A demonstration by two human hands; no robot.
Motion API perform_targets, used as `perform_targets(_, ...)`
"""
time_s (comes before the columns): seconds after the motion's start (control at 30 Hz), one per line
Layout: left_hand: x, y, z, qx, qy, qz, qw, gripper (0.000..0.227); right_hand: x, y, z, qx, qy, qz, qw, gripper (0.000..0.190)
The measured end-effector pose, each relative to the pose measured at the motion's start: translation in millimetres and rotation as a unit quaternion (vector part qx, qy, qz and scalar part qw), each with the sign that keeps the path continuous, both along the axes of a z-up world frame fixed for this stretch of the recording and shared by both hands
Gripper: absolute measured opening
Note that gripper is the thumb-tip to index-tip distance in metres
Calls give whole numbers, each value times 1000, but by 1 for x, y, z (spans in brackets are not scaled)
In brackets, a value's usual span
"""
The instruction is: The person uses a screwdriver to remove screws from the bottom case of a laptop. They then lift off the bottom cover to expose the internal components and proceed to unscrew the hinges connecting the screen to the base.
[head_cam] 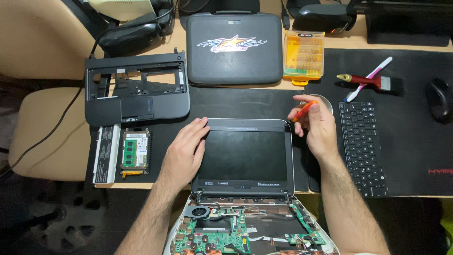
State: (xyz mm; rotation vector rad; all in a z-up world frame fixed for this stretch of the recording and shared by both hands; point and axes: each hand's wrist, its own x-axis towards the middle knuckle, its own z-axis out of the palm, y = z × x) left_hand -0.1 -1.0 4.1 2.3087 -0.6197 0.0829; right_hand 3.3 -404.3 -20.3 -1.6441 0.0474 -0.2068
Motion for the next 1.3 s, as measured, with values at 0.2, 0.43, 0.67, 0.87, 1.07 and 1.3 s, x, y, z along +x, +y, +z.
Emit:
perform_targets(0.2,1,2,-6,-4,-14,-6,1000,41,0,0,3,3,-9,-7,1000,69)
perform_targets(0.43,1,1,-3,-1,-13,-5,1000,40,0,0,2,-13,-7,-11,1000,70)
perform_targets(0.67,1,0,-2,-3,-17,-2,1000,39,0,5,3,-11,8,-15,1000,76)
perform_targets(0.87,2,-1,3,-5,-12,2,1000,40,-1,0,-2,-17,19,-12,1000,82)
perform_targets(1.07,2,-2,0,4,-16,5,1000,40,-3,-2,-4,-7,5,-10,1000,55)
perform_targets(1.3,2,-2,3,-3,-20,-3,1000,40,-2,-2,-10,-19,-27,-21,999,48)
